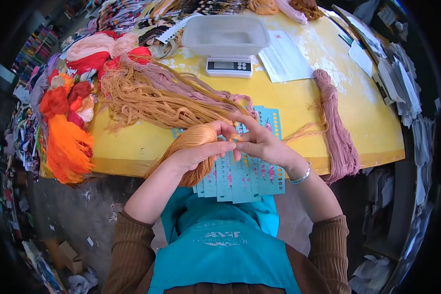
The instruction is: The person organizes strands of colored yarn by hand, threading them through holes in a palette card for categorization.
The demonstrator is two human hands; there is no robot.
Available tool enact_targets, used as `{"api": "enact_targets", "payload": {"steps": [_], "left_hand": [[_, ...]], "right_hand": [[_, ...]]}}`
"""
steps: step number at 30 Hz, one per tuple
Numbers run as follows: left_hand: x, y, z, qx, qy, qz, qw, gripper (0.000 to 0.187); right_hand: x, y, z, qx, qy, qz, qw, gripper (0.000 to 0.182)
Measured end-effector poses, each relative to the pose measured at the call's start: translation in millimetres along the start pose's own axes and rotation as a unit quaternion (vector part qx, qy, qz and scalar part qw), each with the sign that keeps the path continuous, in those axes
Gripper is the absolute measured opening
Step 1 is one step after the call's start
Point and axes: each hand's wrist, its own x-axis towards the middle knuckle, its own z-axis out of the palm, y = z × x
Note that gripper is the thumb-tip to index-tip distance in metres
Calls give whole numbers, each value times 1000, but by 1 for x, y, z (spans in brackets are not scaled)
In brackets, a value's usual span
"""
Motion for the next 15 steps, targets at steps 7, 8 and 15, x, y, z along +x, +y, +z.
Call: {"api": "enact_targets", "payload": {"steps": [7, 8, 15], "left_hand": [[15, -22, 3, -19, 40, -53, 998, 24], [15, -25, 3, -20, 40, -54, 998, 24], [18, -41, 6, -33, 47, -91, 994, 20]], "right_hand": [[-3, 23, 6, -45, 98, 13, 994, 50], [-6, 24, 10, -44, 98, 14, 994, 50], [-15, 59, 22, -322, 277, -168, 890, 17]]}}
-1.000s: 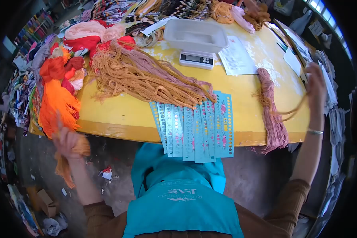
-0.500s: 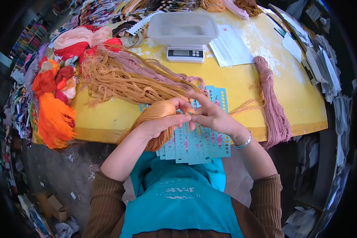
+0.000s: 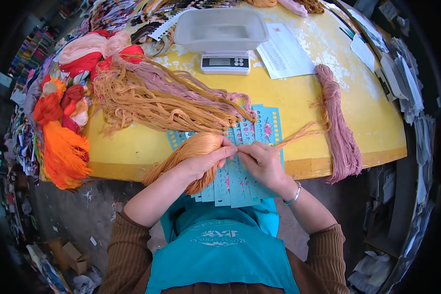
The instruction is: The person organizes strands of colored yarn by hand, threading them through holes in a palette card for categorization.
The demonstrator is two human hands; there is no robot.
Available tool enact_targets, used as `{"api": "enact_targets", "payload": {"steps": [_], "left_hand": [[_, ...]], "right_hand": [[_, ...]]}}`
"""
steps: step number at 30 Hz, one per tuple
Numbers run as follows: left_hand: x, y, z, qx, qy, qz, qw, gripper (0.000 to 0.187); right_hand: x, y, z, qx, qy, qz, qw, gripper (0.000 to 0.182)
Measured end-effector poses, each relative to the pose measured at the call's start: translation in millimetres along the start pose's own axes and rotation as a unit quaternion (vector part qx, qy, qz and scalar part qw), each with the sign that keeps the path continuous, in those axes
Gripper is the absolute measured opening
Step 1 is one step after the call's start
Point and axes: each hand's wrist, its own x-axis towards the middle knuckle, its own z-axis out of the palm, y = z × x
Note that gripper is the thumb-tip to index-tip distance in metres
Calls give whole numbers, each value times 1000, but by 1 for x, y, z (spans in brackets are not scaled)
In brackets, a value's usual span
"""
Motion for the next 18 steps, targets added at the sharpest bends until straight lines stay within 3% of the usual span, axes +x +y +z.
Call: {"api": "enact_targets", "payload": {"steps": [4, 7, 8, 11, 13, 18], "left_hand": [[1, 9, -3, 49, 13, -3, 999, 24], [-1, 37, -19, -42, 94, 54, 993, 40], [-2, 44, -31, -52, 87, 71, 992, 42], [-10, 65, -47, -68, 63, 93, 991, 47], [-13, 74, -49, -72, -11, 87, 994, 45], [18, 52, -20, -46, 23, -59, 997, 40]], "right_hand": [[9, 17, -6, 5, 29, 30, 999, 12], [37, 42, -20, 132, 84, 240, 958, 12], [44, 49, -24, 165, 76, 262, 948, 13], [46, 66, -10, 161, 67, 231, 957, 12], [43, 69, -2, 137, 49, 227, 963, 12], [45, 63, 2, 98, 35, 231, 967, 11]]}}
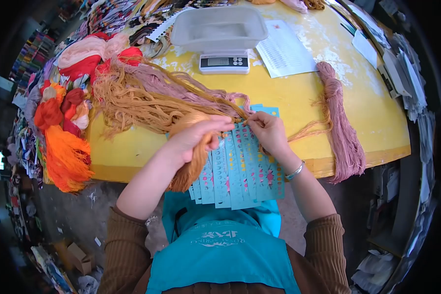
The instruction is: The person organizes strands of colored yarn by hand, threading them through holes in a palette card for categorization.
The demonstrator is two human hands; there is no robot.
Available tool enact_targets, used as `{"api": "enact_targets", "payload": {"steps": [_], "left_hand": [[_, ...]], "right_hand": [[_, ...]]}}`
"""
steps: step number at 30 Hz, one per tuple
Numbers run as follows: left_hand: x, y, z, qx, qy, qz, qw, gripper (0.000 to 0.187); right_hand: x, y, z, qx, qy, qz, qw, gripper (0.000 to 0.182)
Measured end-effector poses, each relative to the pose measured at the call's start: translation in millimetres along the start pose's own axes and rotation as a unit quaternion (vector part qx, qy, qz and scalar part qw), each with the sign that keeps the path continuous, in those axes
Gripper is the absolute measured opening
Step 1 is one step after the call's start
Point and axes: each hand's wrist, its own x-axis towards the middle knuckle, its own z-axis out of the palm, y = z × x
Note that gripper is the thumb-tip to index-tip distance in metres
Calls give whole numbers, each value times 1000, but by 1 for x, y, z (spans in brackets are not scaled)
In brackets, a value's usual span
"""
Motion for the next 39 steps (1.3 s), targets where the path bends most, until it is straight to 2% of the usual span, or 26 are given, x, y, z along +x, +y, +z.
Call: {"api": "enact_targets", "payload": {"steps": [9, 11, 16, 20, 22, 25, 29, 32, 34, 35, 37, 39], "left_hand": [[19, -22, 22, -35, 67, -56, 996, 42], [19, -26, 28, -3, 52, -29, 998, 39], [20, -33, 40, 76, 81, 37, 993, 26], [33, -44, 30, 33, 67, 51, 996, 22], [37, -43, 28, 26, 57, 13, 998, 15], [40, -41, 24, 35, 53, -19, 998, 15], [46, -43, 20, 34, 27, -13, 999, 15], [51, -51, 18, 56, 56, -6, 997, 12], [46, -52, 17, 106, 62, 69, 990, 11], [43, -52, 14, 106, 61, 69, 990, 11], [30, -42, 12, 173, 101, 63, 978, 9], [27, -41, -3, 173, 118, 49, 977, 9]], "right_hand": [[-3, 0, 1, -45, 12, -47, 998, 10], [-4, -2, -1, -43, 6, -46, 998, 10], [-4, 0, -2, -25, -2, -44, 999, 11], [-4, 6, 1, 11, -15, -47, 999, 11], [-5, 4, 2, 17, -24, -35, 999, 10], [-5, 7, 3, 53, -38, -27, 998, 9], [-3, 15, 4, 114, -65, -39, 991, 10], [-3, 8, 3, 74, -62, -51, 994, 14], [-1, 5, 0, 55, -82, -21, 995, 16], [1, 3, -1, 37, -102, 10, 994, 17], [3, 0, -4, 17, -113, 16, 993, 17], [3, -2, -4, -2, -126, 21, 992, 17]]}}
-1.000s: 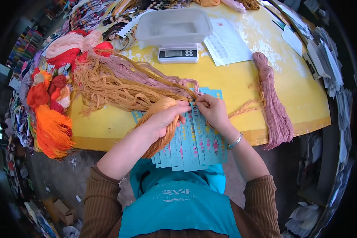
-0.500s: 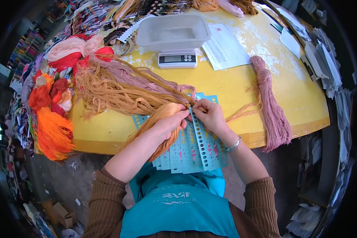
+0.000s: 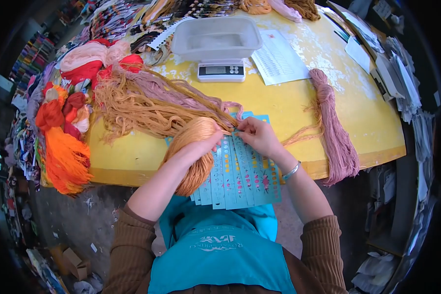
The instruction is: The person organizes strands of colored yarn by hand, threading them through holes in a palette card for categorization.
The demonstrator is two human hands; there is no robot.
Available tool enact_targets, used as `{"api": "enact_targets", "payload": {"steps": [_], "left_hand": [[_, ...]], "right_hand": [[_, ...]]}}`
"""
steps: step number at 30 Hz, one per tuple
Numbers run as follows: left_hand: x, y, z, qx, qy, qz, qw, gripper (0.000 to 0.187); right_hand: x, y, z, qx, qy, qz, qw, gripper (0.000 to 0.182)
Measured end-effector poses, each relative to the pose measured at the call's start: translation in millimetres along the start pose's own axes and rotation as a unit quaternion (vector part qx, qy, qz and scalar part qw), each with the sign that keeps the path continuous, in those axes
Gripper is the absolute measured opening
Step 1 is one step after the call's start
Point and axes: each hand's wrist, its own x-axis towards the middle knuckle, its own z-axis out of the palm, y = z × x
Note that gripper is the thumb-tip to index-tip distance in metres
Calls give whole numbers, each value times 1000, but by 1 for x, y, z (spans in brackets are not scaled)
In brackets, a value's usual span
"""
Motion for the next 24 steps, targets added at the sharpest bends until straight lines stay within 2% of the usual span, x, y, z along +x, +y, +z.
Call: {"api": "enact_targets", "payload": {"steps": [2, 4, 6, 7, 9, 10, 12, 15, 19, 21, 22, 24], "left_hand": [[2, -6, -14, -49, -22, 47, 997, 10], [-3, 5, -11, -32, -22, 41, 998, 11], [-2, 13, -9, -64, -22, -43, 997, 12], [-2, 17, -9, -63, -23, -43, 997, 12], [-2, 22, -8, -120, -30, -106, 987, 14], [-2, 20, -7, -120, -30, -105, 987, 14], [-2, 10, -4, -101, -41, -16, 994, 15], [1, 0, -2, -107, -36, 6, 994, 20], [-6, 12, 7, -160, -56, -24, 985, 17], [-10, 17, 13, -166, -141, -52, 975, 22], [-12, 19, 16, -158, -137, -61, 976, 29], [-8, 17, 16, -155, -122, -65, 978, 32]], "right_hand": [[1, -2, 0, -5, -3, 14, 1000, 17], [0, -2, 0, -5, -1, 9, 1000, 16], [0, -2, 1, -5, 3, 7, 1000, 16], [1, -2, 1, -7, 4, 3, 1000, 16], [0, 0, 1, -9, 7, 1, 1000, 15], [0, 0, 2, -5, 10, -1, 1000, 16], [0, -1, 2, -1, 12, -2, 1000, 16], [-2, -4, 3, -16, 20, 3, 1000, 20], [-6, -16, 6, -118, 45, -10, 992, 28], [-4, -15, 9, -152, 62, -21, 986, 30], [-2, -12, 11, -159, 70, -10, 985, 32], [3, -2, 13, -166, 78, 2, 983, 35]]}}
